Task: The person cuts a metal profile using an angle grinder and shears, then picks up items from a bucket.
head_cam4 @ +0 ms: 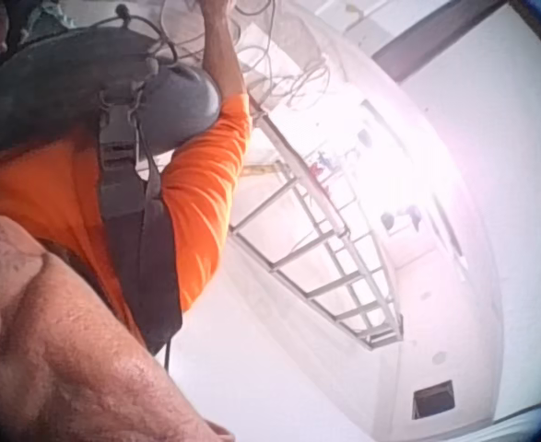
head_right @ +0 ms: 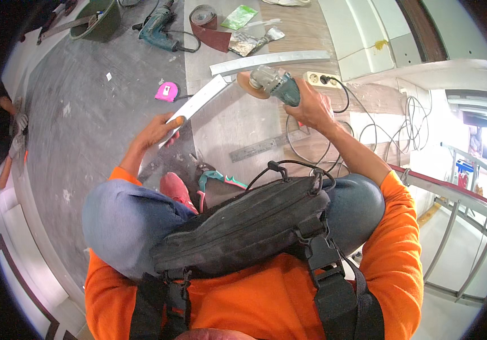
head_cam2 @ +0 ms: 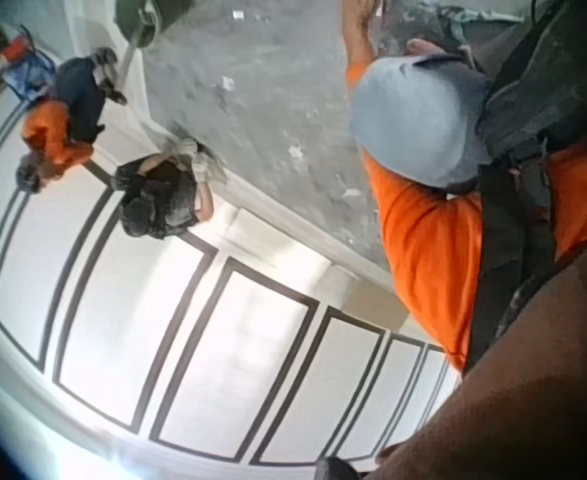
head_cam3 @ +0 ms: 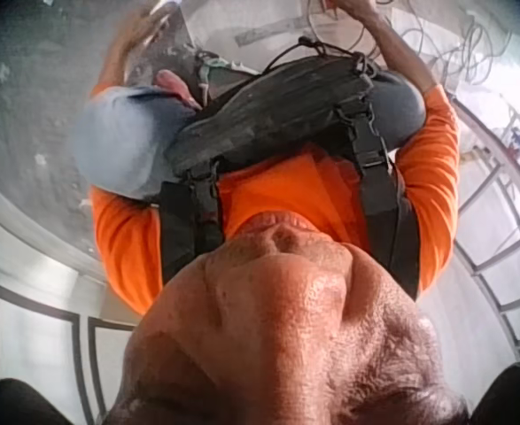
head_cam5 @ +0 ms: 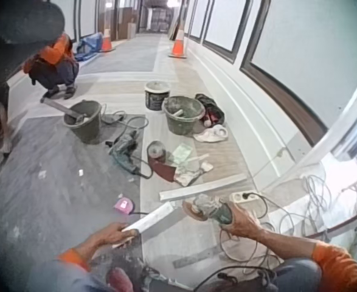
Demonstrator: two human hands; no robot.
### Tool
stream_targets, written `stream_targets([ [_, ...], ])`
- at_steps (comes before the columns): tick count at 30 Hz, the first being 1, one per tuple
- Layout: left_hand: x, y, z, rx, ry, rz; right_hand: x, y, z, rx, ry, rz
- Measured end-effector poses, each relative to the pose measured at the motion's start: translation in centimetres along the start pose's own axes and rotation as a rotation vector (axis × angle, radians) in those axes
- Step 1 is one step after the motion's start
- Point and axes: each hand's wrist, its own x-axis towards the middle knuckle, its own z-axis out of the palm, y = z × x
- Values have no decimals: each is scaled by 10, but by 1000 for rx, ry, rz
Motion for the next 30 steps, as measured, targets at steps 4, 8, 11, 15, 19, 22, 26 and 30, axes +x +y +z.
stream_targets([
  [4, -5, -1, 5, -93, -30, -46, 0, -3, 2, -29, 8, -50],
  [8, -7, 0, 6, -156, -63, -97, 1, -4, 4, -31, 1, -63],
  [11, -9, 2, 7, -183, -84, -99, 2, -7, 2, -48, -10, -82],
  [15, -10, 3, 12, -179, -104, -96, 3, -3, 3, -66, -7, -97],
  [19, -13, 1, 9, -225, -97, -99, 3, -3, 3, -81, -7, -100],
  [22, -11, -1, 10, -240, -97, -109, 2, -3, 4, -83, -7, -112],
  [26, -11, -3, 10, -229, -92, -126, 4, -8, 0, -84, -48, -105],
  [30, -12, -7, 10, -228, -69, -106, 5, -15, -3, -86, -69, -85],
])
